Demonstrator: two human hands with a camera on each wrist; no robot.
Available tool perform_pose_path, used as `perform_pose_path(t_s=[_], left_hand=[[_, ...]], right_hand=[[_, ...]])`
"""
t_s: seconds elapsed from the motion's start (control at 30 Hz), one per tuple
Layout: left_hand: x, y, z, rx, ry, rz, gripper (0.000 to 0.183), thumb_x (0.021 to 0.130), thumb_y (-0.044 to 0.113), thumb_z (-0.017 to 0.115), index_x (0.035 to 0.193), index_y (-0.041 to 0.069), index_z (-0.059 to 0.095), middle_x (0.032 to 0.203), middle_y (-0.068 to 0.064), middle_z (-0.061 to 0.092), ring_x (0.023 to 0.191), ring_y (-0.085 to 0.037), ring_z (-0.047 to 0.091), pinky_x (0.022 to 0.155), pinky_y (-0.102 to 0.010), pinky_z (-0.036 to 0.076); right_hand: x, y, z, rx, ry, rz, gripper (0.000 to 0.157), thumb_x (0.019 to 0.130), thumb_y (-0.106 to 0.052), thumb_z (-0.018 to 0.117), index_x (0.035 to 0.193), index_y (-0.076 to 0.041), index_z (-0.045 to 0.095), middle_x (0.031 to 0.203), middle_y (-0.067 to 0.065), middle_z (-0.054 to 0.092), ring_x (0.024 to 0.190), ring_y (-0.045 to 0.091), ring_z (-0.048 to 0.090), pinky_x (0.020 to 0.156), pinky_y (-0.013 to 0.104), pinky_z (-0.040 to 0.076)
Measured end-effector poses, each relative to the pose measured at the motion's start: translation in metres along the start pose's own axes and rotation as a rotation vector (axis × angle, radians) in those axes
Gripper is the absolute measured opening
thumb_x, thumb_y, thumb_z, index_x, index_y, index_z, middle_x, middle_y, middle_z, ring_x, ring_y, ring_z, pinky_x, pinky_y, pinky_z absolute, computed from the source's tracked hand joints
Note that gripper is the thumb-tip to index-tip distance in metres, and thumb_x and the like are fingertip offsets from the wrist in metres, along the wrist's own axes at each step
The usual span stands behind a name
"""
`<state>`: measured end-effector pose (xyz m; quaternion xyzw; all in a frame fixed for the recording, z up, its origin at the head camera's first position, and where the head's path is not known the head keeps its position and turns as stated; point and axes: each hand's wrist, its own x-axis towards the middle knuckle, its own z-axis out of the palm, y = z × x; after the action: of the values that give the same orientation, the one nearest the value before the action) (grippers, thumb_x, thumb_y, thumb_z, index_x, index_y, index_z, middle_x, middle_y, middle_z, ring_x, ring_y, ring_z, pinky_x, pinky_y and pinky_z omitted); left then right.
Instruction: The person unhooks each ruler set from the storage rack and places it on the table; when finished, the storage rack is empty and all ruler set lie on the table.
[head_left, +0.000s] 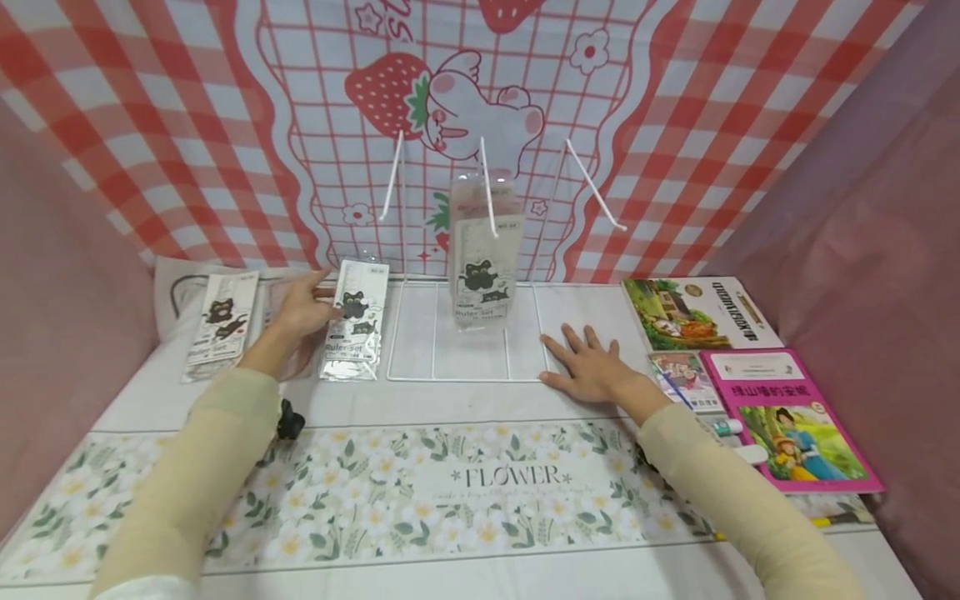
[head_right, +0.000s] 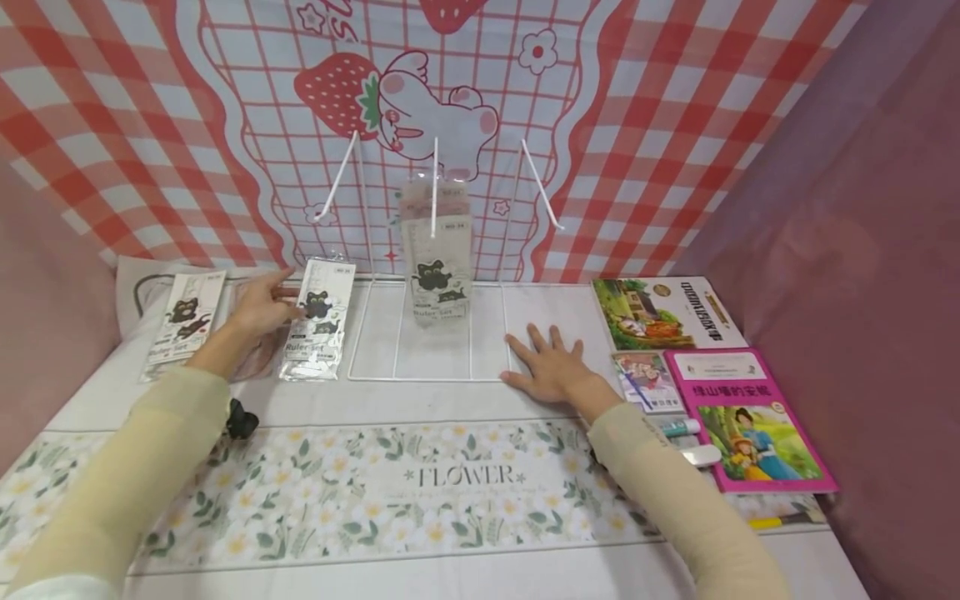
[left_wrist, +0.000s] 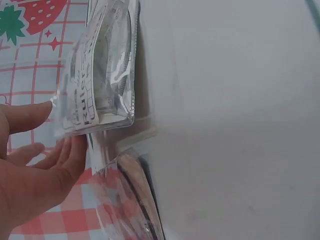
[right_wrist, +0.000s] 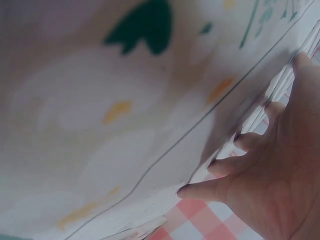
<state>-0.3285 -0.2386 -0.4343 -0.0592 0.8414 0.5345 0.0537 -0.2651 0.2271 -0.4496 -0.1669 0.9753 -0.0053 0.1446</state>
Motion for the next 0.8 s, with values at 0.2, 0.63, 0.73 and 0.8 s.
perform_pose_path(t_s=[0.2, 0.63, 0.73, 0.8], left_hand=[[0.033, -0.038, 0.0, -0.138, -0.019, -0.066, 0.094, 0.082, 0.005, 0.065, 0.156, 0.024, 0.011, 0.153, -0.023, 0.035, 0.133, -0.038, 0.045, 0.111, -0.05, 0.046], [-0.016, 0.004, -0.003, -0.101, -0.113, -0.113, 0.095, 0.088, 0.041, 0.067, 0.155, 0.032, 0.001, 0.166, -0.006, 0.005, 0.154, -0.028, 0.009, 0.127, -0.052, 0.01], [-0.032, 0.035, -0.002, 0.011, -0.155, -0.026, 0.089, 0.092, 0.044, 0.061, 0.155, 0.031, -0.001, 0.164, -0.009, 0.013, 0.152, -0.032, 0.016, 0.126, -0.054, 0.015], [-0.037, 0.053, 0.003, 0.083, -0.178, 0.057, 0.083, 0.094, 0.045, 0.058, 0.155, 0.031, 0.003, 0.162, -0.009, 0.022, 0.15, -0.032, 0.023, 0.124, -0.053, 0.022]], right_hand=[[0.0, 0.001, -0.003, -0.001, -0.002, 0.006, 0.077, 0.091, -0.075, 0.028, 0.155, -0.037, 0.006, 0.165, 0.011, 0.001, 0.149, 0.049, 0.002, 0.11, 0.082, 0.01], [0.0, -0.001, -0.003, 0.001, -0.006, 0.009, 0.076, 0.092, -0.073, 0.03, 0.155, -0.036, 0.008, 0.165, 0.012, 0.003, 0.148, 0.05, 0.003, 0.11, 0.082, 0.011], [-0.001, -0.001, -0.003, 0.001, -0.004, 0.003, 0.076, 0.092, -0.073, 0.03, 0.155, -0.036, 0.008, 0.165, 0.012, 0.004, 0.148, 0.05, 0.004, 0.11, 0.082, 0.012], [-0.001, -0.001, -0.003, 0.005, 0.0, 0.0, 0.076, 0.092, -0.073, 0.031, 0.155, -0.036, 0.009, 0.165, 0.012, 0.004, 0.148, 0.05, 0.005, 0.11, 0.082, 0.012]])
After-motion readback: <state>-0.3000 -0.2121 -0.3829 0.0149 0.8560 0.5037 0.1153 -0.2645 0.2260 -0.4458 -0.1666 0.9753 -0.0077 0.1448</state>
